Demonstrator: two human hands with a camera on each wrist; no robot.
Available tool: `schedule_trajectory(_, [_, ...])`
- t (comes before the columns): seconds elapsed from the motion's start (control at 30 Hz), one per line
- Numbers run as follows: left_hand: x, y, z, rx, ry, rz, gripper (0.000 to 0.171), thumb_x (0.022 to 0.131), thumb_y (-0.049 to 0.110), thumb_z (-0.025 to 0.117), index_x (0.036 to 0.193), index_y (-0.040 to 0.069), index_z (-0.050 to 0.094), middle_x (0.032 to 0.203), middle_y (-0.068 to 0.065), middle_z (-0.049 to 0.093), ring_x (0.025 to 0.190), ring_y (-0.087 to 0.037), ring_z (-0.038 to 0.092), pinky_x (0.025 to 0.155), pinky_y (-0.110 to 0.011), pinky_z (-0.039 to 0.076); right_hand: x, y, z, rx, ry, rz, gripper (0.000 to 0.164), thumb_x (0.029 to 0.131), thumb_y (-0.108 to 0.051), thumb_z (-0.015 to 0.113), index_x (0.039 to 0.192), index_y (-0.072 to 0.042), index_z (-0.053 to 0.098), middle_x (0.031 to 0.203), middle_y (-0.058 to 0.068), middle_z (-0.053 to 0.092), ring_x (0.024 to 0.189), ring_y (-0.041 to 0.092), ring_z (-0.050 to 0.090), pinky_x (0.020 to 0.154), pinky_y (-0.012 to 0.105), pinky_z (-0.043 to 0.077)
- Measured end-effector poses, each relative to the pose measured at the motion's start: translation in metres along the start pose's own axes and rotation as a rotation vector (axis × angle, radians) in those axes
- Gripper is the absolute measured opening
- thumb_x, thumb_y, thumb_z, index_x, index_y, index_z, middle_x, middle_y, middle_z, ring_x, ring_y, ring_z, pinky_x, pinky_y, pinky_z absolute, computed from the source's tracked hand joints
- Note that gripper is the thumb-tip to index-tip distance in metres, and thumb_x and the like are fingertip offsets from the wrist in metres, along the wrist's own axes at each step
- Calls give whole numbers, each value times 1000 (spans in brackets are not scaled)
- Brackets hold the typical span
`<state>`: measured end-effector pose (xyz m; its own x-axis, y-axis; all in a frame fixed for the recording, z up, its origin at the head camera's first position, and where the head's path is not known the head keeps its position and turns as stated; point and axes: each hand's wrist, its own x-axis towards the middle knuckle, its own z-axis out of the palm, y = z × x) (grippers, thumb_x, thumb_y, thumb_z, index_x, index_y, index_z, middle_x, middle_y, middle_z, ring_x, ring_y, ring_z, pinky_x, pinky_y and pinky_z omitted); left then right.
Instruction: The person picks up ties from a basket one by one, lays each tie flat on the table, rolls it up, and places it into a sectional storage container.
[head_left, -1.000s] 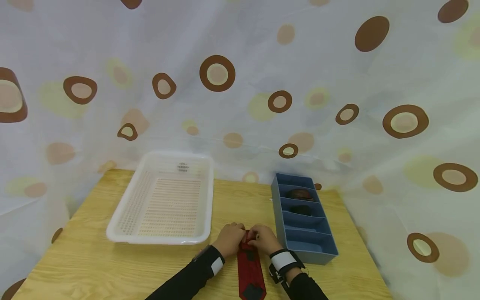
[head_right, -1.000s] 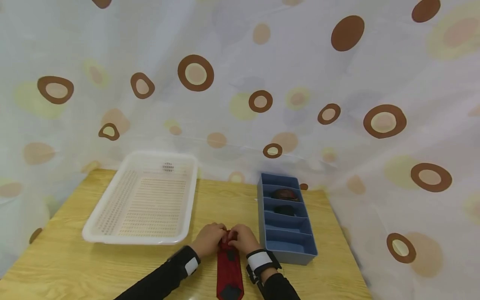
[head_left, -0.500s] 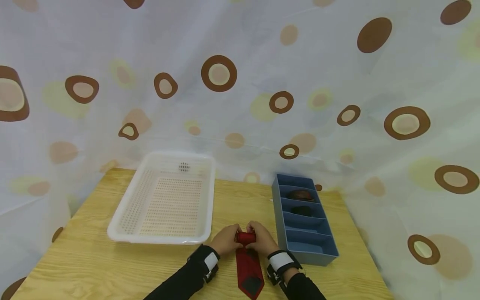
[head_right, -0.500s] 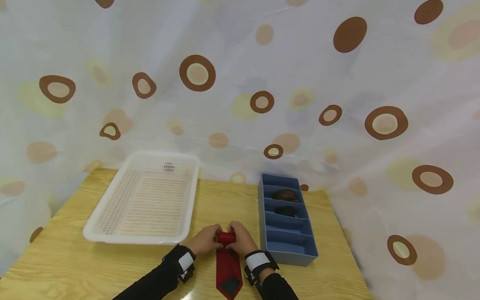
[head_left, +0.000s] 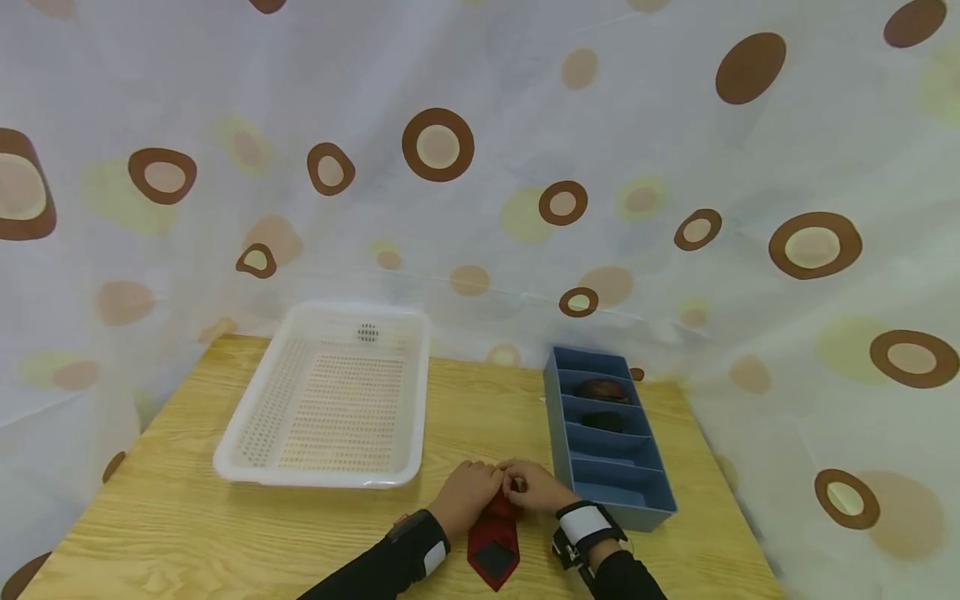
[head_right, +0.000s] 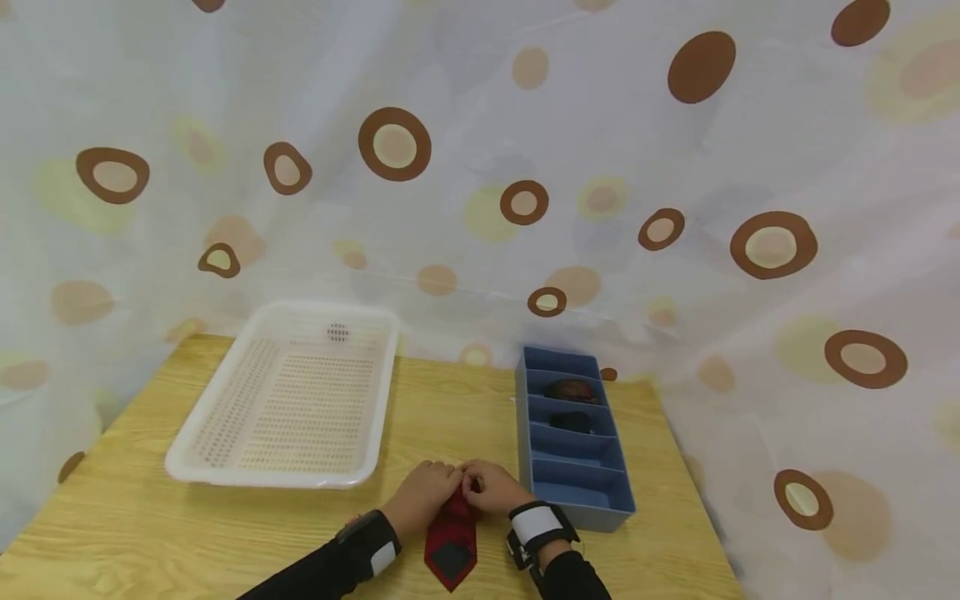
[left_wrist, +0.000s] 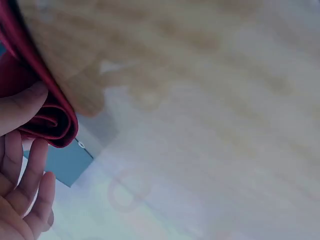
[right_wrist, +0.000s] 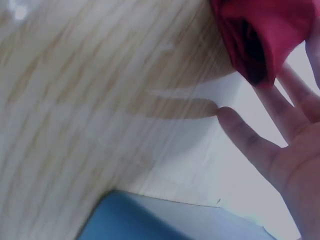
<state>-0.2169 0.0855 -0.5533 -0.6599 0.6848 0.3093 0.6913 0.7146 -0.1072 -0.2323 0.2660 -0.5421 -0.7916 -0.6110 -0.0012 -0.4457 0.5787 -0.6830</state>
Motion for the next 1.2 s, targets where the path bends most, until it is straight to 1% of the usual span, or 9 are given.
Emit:
schedule_trajectory(0.13, [-5, -1, -1, 14, -26, 27, 21, 84, 16, 67, 104, 17, 61, 86, 7, 64, 77, -8, 59, 67, -20, 46, 0, -5, 0, -50, -65, 44, 12, 80, -6, 68, 83, -7, 57, 104, 12, 65, 89, 14, 57, 71, 21, 43])
schedule_trajectory(0.27, [-8, -7, 0, -65, -65, 65, 20, 82, 16, 70, 100, 17, 64, 82, 7, 62, 75, -7, 58, 65, -20, 45, 1, -9, 1, -76, -93, 125, 34, 76, -8, 76, 102, -8, 53, 99, 5, 62, 85, 11, 55, 71, 23, 44])
schedule_trajectory(0.33, [-9, -11, 3, -177, -107, 43, 17, 78, 18, 73, 90, 18, 61, 80, 8, 57, 74, -7, 53, 63, -21, 43, 2, -12, 2, -77, -98, 152, 43, 74, -8, 77, 110, -7, 53, 104, 7, 62, 90, 15, 58, 74, 26, 47])
schedule_trajectory(0.4, [-10, -16, 6, -355, -148, -30, 25, 74, 22, 76, 84, 18, 53, 80, 7, 52, 74, -8, 49, 63, -21, 41, 3, -15, 3, -85, -94, 163, 47, 73, -7, 78, 113, -4, 55, 107, 9, 62, 94, 20, 59, 75, 29, 48])
schedule_trajectory(0.53, [-11, -23, 11, -685, -180, -184, 45, 74, 33, 79, 99, 14, 46, 93, 1, 49, 84, -10, 47, 69, -21, 44, 5, -17, 7, -107, -32, 148, 46, 70, -6, 80, 110, -4, 58, 104, 9, 62, 92, 20, 59, 74, 29, 49])
schedule_trajectory(0.67, [-12, -22, 18, -792, -166, -230, 51, 76, 29, 79, 109, 11, 44, 103, -5, 57, 89, -12, 57, 72, -21, 47, 7, -16, 17, -82, 83, 102, 45, 65, -1, 81, 101, -7, 55, 99, 6, 60, 90, 17, 57, 73, 27, 49])
schedule_trajectory(0.8, [-10, -20, 18, -701, -88, -223, 46, 73, 16, 80, 105, 10, 48, 98, -5, 61, 89, -14, 60, 75, -24, 50, 11, -11, 29, -87, 214, -16, 43, 60, 7, 78, 88, -7, 49, 89, 2, 53, 83, 10, 50, 71, 22, 44])
schedule_trajectory(0.93, [-8, -15, 17, -515, -10, -205, 42, 69, 14, 81, 100, 10, 52, 89, -2, 59, 82, -13, 60, 72, -24, 50, 11, -9, 36, -126, 272, -100, 38, 62, 7, 75, 82, -7, 45, 84, 0, 48, 79, 7, 43, 70, 20, 39])
schedule_trajectory(1.2, [-7, -4, 8, -220, 0, -99, 25, 82, 21, 73, 102, 14, 58, 89, 2, 59, 78, -10, 57, 67, -20, 48, -4, -19, 16, 4, 114, 62, 14, 85, -12, 68, 87, -10, 55, 100, 4, 57, 98, 22, 56, 81, 37, 49])
